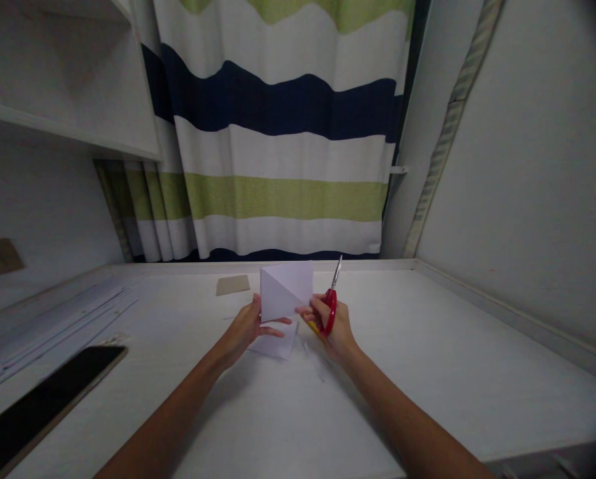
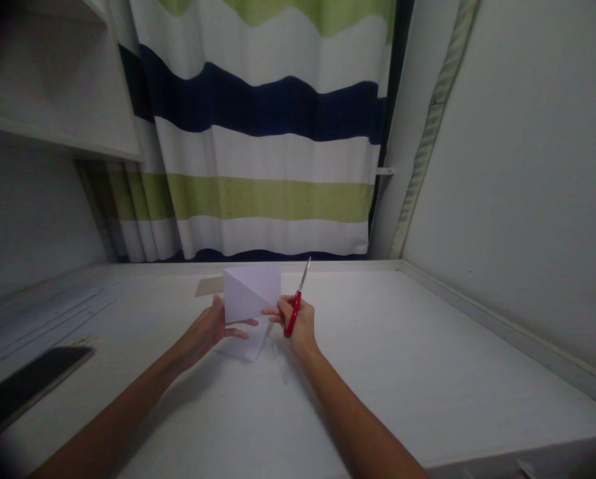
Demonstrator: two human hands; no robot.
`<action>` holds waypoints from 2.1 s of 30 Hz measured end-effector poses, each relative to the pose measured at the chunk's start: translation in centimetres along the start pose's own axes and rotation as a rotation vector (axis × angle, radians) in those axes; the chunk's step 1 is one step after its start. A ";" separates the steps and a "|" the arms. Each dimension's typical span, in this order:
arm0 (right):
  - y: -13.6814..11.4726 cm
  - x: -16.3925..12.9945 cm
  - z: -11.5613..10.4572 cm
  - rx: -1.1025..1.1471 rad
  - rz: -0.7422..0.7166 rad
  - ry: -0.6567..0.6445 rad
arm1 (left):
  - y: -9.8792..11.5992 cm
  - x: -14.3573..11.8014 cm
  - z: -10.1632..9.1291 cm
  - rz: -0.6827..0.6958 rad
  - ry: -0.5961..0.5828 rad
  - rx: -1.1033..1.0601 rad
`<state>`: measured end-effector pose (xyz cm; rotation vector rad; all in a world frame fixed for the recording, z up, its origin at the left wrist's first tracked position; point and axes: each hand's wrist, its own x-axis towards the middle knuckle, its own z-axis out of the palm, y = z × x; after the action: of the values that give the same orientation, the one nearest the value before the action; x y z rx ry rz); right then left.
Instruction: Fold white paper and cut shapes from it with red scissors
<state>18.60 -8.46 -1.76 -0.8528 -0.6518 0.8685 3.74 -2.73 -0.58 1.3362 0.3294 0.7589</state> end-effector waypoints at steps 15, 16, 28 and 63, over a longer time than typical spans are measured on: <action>-0.2 0.0 -0.3 0.008 -0.021 -0.140 | 1.0 0.0 -0.1 0.010 0.081 -0.114; -0.3 -0.1 -0.3 0.011 -0.024 -0.144 | 1.1 0.0 -0.1 0.018 0.068 -0.120; -0.4 0.1 -0.8 -0.188 -0.181 -0.267 | 1.8 -0.2 -0.2 -0.018 0.180 0.056; -0.7 0.4 -0.6 0.031 -0.055 0.028 | -0.4 0.8 -1.4 0.035 0.455 -0.080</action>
<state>19.50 -8.60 -1.44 -0.8145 -0.6333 0.8136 3.58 -1.11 -1.11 1.0875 0.6297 1.0949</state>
